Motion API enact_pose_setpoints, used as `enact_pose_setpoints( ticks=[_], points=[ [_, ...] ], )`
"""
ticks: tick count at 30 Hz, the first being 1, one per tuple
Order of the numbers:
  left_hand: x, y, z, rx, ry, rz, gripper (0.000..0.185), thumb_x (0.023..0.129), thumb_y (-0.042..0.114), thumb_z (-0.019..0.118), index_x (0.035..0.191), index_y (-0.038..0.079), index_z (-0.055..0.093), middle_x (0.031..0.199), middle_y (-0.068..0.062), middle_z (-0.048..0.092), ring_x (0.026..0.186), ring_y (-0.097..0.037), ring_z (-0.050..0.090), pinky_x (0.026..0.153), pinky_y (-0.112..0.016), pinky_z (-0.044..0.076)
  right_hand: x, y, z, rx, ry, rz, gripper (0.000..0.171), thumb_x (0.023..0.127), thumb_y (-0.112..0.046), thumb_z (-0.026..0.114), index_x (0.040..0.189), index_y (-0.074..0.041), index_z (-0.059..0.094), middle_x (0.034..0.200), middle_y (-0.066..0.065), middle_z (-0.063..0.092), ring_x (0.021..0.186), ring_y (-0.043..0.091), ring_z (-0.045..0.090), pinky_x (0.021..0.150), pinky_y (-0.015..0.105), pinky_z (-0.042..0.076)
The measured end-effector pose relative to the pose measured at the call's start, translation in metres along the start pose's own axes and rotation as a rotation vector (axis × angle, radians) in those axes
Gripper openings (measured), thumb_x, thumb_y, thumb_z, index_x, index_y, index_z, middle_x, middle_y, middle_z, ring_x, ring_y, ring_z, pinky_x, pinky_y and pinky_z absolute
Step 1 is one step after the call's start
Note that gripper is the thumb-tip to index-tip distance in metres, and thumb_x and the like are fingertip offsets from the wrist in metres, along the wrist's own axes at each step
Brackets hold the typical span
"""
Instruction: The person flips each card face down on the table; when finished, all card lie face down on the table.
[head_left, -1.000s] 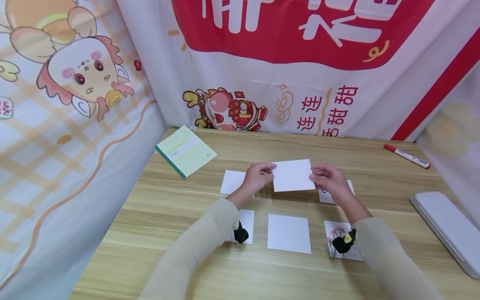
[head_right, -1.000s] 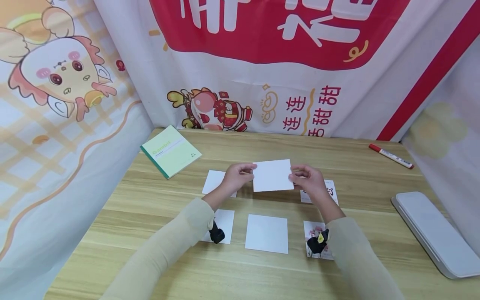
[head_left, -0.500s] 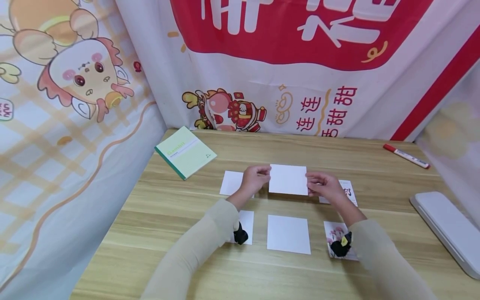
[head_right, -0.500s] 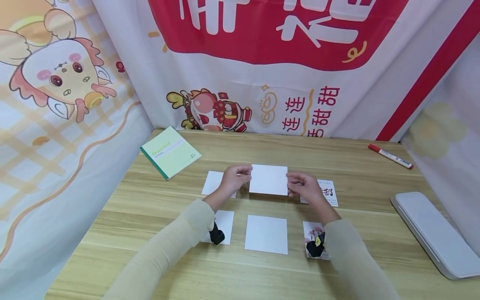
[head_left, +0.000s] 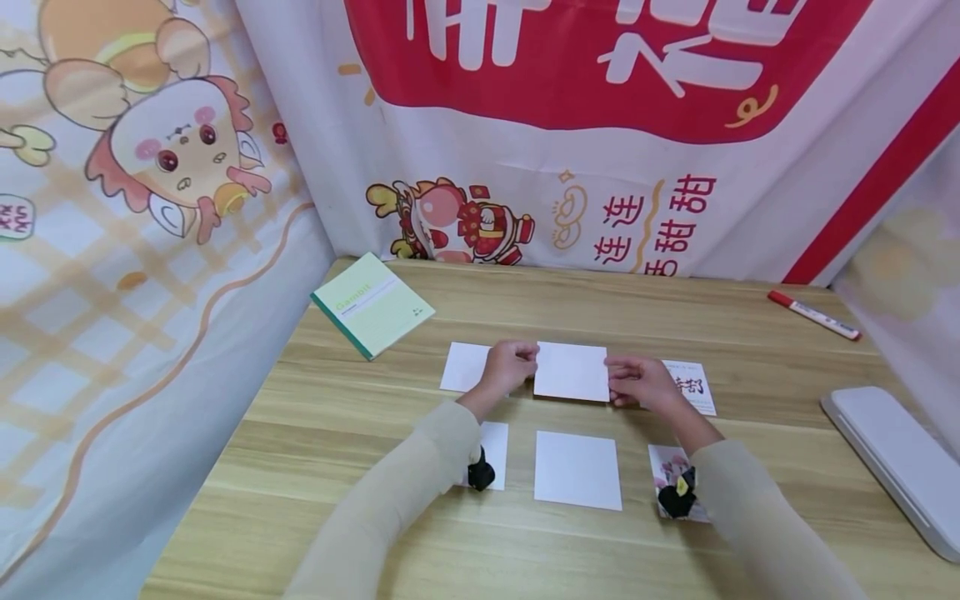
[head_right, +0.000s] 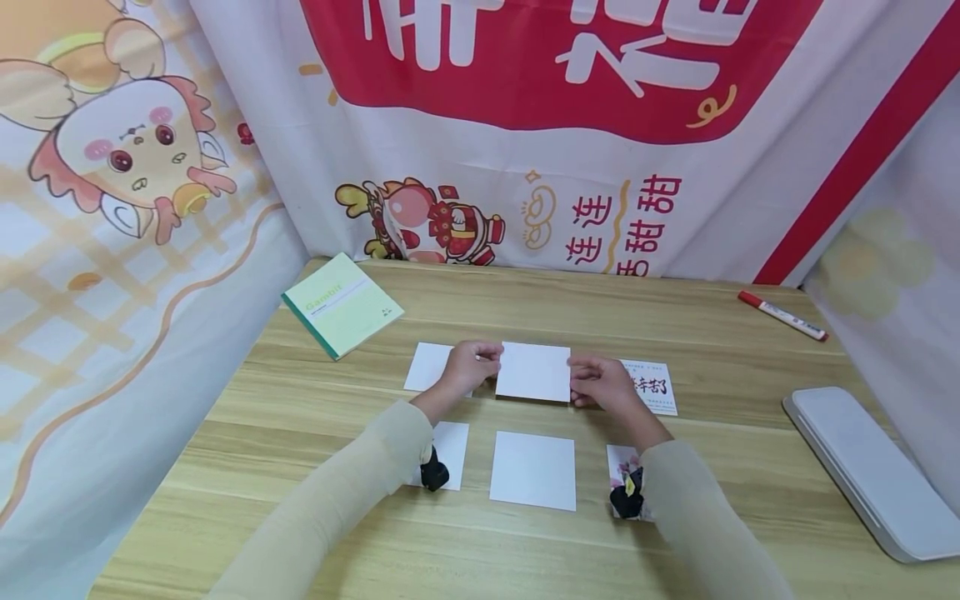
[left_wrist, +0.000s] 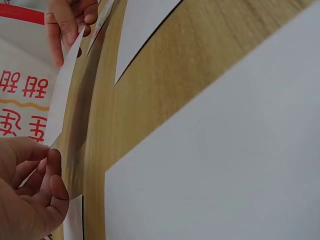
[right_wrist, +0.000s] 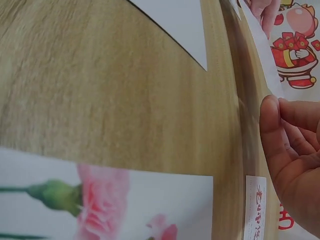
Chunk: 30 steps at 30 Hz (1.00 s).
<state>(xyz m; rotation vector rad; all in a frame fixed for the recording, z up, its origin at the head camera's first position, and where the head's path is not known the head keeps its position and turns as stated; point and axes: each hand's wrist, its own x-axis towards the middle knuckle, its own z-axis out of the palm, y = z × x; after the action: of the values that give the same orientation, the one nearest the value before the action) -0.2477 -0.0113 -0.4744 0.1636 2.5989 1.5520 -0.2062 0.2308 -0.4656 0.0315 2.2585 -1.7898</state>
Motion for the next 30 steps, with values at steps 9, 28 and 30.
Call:
enact_pose_setpoints(
  ticks=[9,28,30],
  points=[
    [-0.002,-0.001,0.003,0.092,-0.03,0.07,0.028,0.076,-0.003,0.067,0.104,0.0,0.069,0.084,-0.005,0.066,0.085,-0.016,0.062,0.077,-0.023,0.047,0.005,0.008,0.002,-0.109,0.011,-0.022,0.041,0.085,0.01,0.057,0.125,0.012,0.048,0.1,0.024,0.061,0.066,0.015,0.061,0.059,0.03,0.053],
    [-0.005,0.004,0.009,0.384,-0.073,0.162,0.037,0.074,-0.004,0.061,0.058,0.01,0.03,0.056,0.002,0.029,0.055,-0.014,0.034,0.051,-0.023,0.029,0.008,0.004,0.006,-0.473,0.05,-0.087,0.037,0.083,0.003,0.061,0.12,0.005,0.057,0.092,0.017,0.063,0.062,0.017,0.059,0.052,0.029,0.051],
    [-0.006,0.006,0.01,0.412,-0.073,0.17,0.037,0.075,-0.003,0.061,0.058,0.01,0.03,0.055,0.001,0.028,0.055,-0.014,0.034,0.051,-0.023,0.03,0.008,0.002,0.008,-0.533,0.051,-0.099,0.036,0.084,0.002,0.061,0.119,0.004,0.058,0.092,0.017,0.062,0.066,0.02,0.059,0.051,0.028,0.051]
  ],
)
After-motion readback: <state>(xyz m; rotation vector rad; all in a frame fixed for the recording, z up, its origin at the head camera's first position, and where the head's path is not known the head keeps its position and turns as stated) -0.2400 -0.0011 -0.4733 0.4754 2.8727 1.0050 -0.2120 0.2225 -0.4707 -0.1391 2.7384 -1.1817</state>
